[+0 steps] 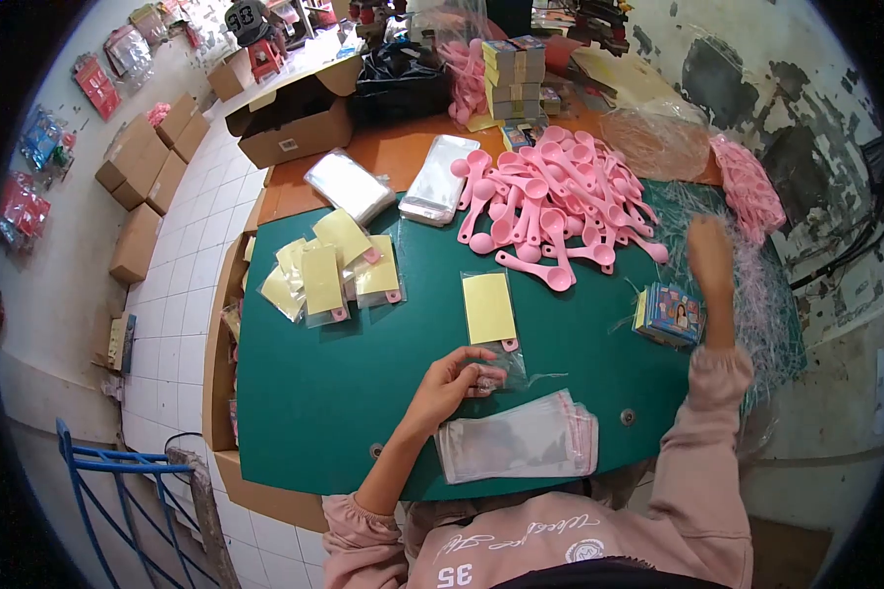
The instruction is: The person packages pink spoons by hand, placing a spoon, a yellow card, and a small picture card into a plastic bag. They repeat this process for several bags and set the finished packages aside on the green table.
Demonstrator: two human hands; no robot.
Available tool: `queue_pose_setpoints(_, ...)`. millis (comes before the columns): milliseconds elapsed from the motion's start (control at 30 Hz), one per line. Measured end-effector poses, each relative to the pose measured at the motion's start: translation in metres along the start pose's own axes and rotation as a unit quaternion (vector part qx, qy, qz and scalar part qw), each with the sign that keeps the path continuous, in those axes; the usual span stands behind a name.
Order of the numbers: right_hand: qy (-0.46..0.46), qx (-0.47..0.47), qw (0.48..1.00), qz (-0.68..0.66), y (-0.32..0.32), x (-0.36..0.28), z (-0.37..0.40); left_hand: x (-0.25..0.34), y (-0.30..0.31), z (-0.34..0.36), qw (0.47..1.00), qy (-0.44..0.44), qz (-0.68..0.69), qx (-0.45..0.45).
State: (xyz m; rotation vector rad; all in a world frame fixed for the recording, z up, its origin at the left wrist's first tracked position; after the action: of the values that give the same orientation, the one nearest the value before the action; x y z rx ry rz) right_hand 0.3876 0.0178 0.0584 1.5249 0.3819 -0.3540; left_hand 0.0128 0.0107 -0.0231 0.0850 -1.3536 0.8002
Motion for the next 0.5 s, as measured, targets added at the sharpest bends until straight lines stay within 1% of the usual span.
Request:
queue_pose_setpoints(67,0.031,0.052,0.998,0.001,-0.013,-0.055,0.022,-0.003,0.000,0.000,1.000,0.010,0.006,-0.007)
queue_pose_setpoints(100,0.027,-0.084,0.985,-0.148,-0.029,-0.104,0.033,-0.004,0.001,-0.001,1.000,0.013,0.006,-0.010)
queue_pose_setpoints(133,0.113,-0.130,0.975,-0.144,-0.048,-0.134,0.042,-0.005,0.001,-0.002,1.000,0.016,0.006,-0.014)
queue_pose_setpoints(200,0.157,-0.139,0.970,-0.126,-0.086,-0.165,0.058,-0.001,-0.002,-0.002,1.000,0.008,0.000,-0.013)
queue_pose_setpoints(233,0.155,-0.139,0.969,-0.130,-0.095,-0.166,0.061,0.000,-0.003,-0.001,1.000,-0.004,-0.006,-0.009)
queue_pose_setpoints(300,0.170,-0.176,0.957,-0.155,-0.108,-0.168,0.063,-0.001,-0.002,0.000,1.000,-0.001,0.002,-0.008)
queue_pose_setpoints(500,0.164,-0.167,0.961,-0.148,-0.084,-0.158,0.054,-0.004,0.001,-0.002,1.000,0.001,0.015,-0.006)
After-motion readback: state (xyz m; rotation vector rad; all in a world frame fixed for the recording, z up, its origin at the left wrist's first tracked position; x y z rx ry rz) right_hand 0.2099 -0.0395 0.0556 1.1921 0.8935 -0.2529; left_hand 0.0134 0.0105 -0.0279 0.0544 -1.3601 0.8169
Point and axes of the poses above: each hand's wrist, its own z-axis away from the middle knuckle, its own y-axis out of the back of the hand, x = y × z, the point moved 4 cm from there along -z, towards the middle knuckle, and after that the axes turned 14 degrees about -x, right-handed, at the moved point
